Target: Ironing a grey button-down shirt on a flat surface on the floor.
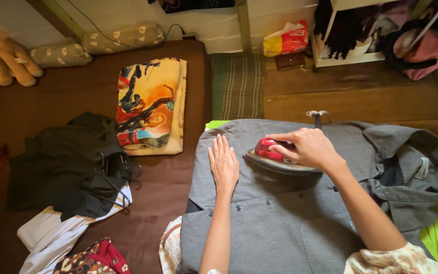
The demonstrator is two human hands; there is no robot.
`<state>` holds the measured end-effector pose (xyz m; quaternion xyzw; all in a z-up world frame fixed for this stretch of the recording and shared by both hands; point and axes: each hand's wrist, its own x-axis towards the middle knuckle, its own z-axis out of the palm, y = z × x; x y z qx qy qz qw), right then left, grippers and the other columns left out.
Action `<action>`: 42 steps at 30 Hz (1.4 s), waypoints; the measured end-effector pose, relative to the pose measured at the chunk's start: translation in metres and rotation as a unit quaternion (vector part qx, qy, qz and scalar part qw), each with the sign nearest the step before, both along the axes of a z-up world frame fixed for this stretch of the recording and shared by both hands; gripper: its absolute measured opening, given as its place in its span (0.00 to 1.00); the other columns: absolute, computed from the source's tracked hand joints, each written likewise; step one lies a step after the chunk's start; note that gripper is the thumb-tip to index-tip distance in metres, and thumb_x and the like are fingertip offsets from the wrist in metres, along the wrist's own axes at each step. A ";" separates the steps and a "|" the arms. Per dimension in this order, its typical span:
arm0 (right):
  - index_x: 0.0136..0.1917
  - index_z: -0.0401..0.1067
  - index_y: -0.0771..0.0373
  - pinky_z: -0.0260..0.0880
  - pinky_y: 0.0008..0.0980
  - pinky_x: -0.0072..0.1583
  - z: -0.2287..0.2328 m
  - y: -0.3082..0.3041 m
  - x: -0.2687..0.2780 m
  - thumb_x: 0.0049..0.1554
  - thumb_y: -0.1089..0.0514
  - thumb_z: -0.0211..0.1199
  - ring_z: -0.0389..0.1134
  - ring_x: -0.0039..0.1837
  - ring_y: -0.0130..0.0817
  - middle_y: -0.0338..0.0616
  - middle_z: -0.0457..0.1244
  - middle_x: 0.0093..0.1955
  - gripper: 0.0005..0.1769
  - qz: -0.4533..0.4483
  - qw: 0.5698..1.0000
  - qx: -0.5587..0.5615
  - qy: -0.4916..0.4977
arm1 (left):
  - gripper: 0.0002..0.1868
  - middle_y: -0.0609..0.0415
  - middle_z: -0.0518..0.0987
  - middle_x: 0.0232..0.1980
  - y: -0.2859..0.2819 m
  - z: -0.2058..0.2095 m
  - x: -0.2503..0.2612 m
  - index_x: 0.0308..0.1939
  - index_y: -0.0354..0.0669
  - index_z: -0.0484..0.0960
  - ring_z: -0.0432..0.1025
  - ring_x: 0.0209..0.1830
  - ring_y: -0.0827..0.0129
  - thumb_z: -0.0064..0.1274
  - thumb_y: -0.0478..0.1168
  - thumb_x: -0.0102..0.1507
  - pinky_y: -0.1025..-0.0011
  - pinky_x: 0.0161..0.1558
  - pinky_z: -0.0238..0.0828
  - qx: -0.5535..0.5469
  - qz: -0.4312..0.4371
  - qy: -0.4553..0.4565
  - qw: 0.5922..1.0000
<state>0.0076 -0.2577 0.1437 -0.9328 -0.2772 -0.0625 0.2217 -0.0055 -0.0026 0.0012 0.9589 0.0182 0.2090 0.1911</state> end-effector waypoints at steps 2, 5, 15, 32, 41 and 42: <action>0.62 0.78 0.34 0.72 0.47 0.43 0.009 -0.001 0.000 0.57 0.35 0.59 0.72 0.41 0.52 0.55 0.70 0.37 0.22 -0.018 0.998 -0.046 0.046 | 0.28 0.40 0.61 0.79 -0.001 0.001 0.001 0.73 0.29 0.64 0.51 0.81 0.52 0.38 0.42 0.72 0.52 0.78 0.41 0.004 -0.003 -0.002 1.000; 0.61 0.78 0.31 0.72 0.45 0.43 0.016 -0.011 -0.001 0.55 0.36 0.59 0.72 0.38 0.52 0.51 0.72 0.40 0.22 0.050 0.991 -0.062 0.104 | 0.28 0.41 0.61 0.79 -0.001 0.001 0.001 0.74 0.29 0.64 0.51 0.81 0.52 0.38 0.42 0.72 0.53 0.78 0.40 -0.019 -0.004 0.000 1.000; 0.61 0.79 0.35 0.72 0.46 0.41 0.004 -0.008 -0.009 0.56 0.34 0.59 0.72 0.40 0.52 0.52 0.71 0.41 0.22 -0.043 0.999 -0.025 0.019 | 0.28 0.41 0.61 0.79 -0.001 -0.002 0.002 0.74 0.29 0.64 0.51 0.81 0.52 0.38 0.43 0.72 0.53 0.78 0.41 -0.010 -0.009 -0.008 1.000; 0.60 0.79 0.36 0.72 0.44 0.42 0.004 0.001 -0.002 0.57 0.34 0.59 0.73 0.43 0.50 0.51 0.72 0.42 0.21 -0.061 0.998 0.000 -0.005 | 0.28 0.40 0.61 0.79 -0.002 -0.002 0.001 0.73 0.28 0.65 0.52 0.81 0.51 0.38 0.42 0.71 0.52 0.78 0.41 -0.012 -0.012 -0.016 1.000; 0.62 0.78 0.34 0.73 0.43 0.42 -0.003 -0.016 0.002 0.55 0.36 0.58 0.74 0.39 0.49 0.49 0.73 0.40 0.23 0.033 0.998 -0.040 0.039 | 0.29 0.40 0.61 0.79 -0.002 -0.006 0.003 0.73 0.28 0.64 0.52 0.81 0.51 0.38 0.42 0.71 0.52 0.77 0.41 -0.011 -0.003 -0.017 1.000; 0.62 0.78 0.34 0.73 0.43 0.42 -0.003 -0.013 0.002 0.55 0.36 0.58 0.74 0.39 0.49 0.49 0.73 0.40 0.23 0.034 0.998 -0.041 0.041 | 0.29 0.40 0.61 0.79 -0.002 -0.005 0.001 0.73 0.28 0.64 0.52 0.81 0.51 0.38 0.42 0.71 0.52 0.77 0.41 -0.012 -0.002 -0.016 1.000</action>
